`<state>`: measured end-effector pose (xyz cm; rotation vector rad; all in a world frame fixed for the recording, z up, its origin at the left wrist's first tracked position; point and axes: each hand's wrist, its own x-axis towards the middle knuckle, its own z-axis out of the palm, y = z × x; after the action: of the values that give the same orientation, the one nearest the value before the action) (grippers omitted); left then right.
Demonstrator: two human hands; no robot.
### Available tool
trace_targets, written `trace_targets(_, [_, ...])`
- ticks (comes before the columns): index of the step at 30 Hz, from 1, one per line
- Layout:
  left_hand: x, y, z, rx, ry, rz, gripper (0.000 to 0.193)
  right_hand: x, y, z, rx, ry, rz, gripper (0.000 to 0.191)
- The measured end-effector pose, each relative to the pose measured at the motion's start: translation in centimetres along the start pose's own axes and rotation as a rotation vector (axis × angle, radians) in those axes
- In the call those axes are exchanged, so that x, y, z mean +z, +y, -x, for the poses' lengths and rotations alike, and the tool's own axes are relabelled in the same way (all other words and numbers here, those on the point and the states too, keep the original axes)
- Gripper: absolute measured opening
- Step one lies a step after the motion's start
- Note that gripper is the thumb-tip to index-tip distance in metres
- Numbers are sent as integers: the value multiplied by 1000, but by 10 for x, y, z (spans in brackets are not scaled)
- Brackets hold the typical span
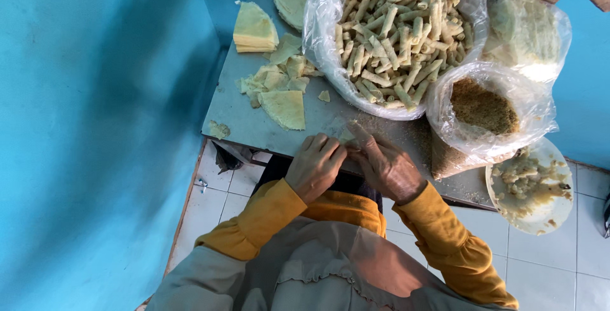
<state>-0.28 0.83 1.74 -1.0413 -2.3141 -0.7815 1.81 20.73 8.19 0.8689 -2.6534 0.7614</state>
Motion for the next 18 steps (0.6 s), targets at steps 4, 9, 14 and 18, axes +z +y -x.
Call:
trace_targets(4, [6,-3,-12,-13,-95,54,19,3,7,-4,11,-18,62,58])
trace_targets(9, [2,-23,-49,-395,-445,286,10,-3,32,-33,279,-264,-327,65])
trace_targets(14, [-5,-20,-45,-331,-278,298,13,-3,28,-25,149,-192,-266,68])
trace_targets(18, [-4,-1,-19,-81,-147,40,23,4,12,-3,221,-124,12,64])
